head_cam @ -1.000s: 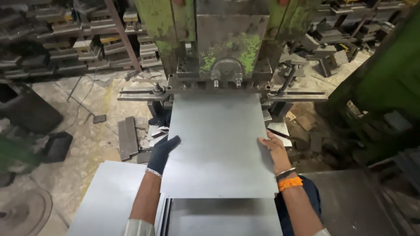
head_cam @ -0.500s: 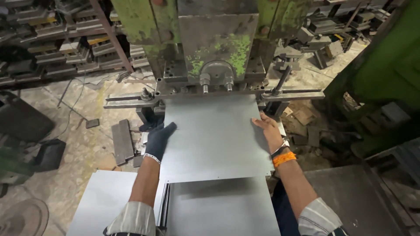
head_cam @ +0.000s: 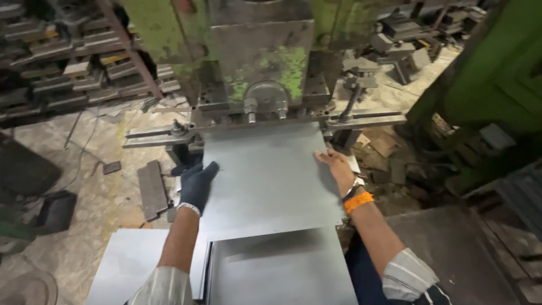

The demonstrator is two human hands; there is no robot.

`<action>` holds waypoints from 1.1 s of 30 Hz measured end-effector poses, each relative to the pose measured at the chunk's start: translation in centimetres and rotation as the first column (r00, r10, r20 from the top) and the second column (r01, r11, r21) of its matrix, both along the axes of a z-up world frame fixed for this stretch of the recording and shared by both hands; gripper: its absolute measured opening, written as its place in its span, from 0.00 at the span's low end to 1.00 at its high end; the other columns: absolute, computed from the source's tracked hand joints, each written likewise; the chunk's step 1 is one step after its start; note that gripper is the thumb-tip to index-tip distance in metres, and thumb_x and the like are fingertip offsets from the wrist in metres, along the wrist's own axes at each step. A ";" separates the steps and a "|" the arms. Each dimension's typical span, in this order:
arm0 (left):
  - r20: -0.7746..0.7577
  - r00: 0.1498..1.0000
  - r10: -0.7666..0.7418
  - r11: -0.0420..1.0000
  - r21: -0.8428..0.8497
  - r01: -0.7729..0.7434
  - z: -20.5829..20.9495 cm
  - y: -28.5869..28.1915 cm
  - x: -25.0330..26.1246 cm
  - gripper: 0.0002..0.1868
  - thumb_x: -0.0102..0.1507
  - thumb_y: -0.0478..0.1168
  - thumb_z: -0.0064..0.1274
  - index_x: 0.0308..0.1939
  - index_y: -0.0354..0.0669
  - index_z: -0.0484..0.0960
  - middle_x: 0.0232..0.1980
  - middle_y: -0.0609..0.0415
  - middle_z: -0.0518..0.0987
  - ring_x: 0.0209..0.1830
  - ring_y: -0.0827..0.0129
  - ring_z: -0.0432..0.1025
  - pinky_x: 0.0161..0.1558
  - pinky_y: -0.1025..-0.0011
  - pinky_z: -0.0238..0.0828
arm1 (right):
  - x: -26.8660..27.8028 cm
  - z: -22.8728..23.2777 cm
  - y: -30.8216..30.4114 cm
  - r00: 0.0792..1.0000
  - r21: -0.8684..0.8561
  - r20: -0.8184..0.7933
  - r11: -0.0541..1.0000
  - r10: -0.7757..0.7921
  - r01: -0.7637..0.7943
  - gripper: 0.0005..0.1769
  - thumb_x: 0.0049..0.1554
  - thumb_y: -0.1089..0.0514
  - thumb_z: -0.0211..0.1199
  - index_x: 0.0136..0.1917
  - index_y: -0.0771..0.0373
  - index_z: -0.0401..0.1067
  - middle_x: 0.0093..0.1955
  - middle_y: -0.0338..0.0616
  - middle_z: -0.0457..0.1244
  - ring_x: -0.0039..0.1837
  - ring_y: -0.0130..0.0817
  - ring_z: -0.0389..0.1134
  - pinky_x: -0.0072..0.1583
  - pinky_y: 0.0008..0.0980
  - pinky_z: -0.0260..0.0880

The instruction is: Using a manual stamping machine to process a series of metal sheets.

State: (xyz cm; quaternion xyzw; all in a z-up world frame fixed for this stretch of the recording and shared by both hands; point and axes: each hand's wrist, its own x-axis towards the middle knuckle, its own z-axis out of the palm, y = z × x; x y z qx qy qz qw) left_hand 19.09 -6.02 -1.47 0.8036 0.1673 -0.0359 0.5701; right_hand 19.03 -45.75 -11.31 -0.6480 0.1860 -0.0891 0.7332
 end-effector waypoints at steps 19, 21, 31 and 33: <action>0.014 0.999 -0.042 0.998 0.046 0.042 0.3 -0.1 0.0 0.37 0.55 0.61 0.68 0.60 0.43 0.82 0.72 0.46 0.72 0.79 0.52 0.54 0.80 0.60 0.40 | -1.8 4.3 2.0 0.999 0.060 -0.017 0.997 0.045 -0.044 0.09 0.50 0.57 0.76 0.41 0.62 0.78 0.36 0.38 0.66 0.39 0.25 0.69 0.49 0.28 0.69; 0.043 0.999 -0.032 0.999 0.038 0.031 -1.3 0.4 0.6 0.34 0.54 0.60 0.69 0.57 0.45 0.84 0.70 0.47 0.74 0.78 0.54 0.55 0.79 0.61 0.43 | -2.9 6.5 3.3 0.998 0.064 -0.051 0.998 0.032 -0.029 0.09 0.51 0.58 0.75 0.44 0.61 0.79 0.38 0.38 0.68 0.41 0.26 0.71 0.49 0.28 0.71; -0.023 0.998 -0.065 0.992 -0.111 0.062 1.5 -0.1 -1.9 0.46 0.58 0.58 0.66 0.71 0.36 0.68 0.77 0.42 0.63 0.79 0.55 0.54 0.79 0.62 0.46 | -3.5 5.1 2.9 0.998 0.100 0.020 0.993 0.065 -0.067 0.17 0.56 0.58 0.71 0.58 0.59 0.76 0.44 0.43 0.70 0.46 0.29 0.72 0.51 0.32 0.74; -0.074 0.988 -0.133 0.991 -0.029 0.131 1.8 0.1 -3.7 0.45 0.59 0.61 0.63 0.73 0.42 0.68 0.76 0.42 0.64 0.78 0.54 0.55 0.77 0.57 0.51 | -4.5 2.6 2.2 0.965 -0.068 0.212 0.987 0.154 -0.143 0.20 0.56 0.63 0.65 0.63 0.61 0.73 0.52 0.40 0.64 0.55 0.31 0.63 0.60 0.31 0.67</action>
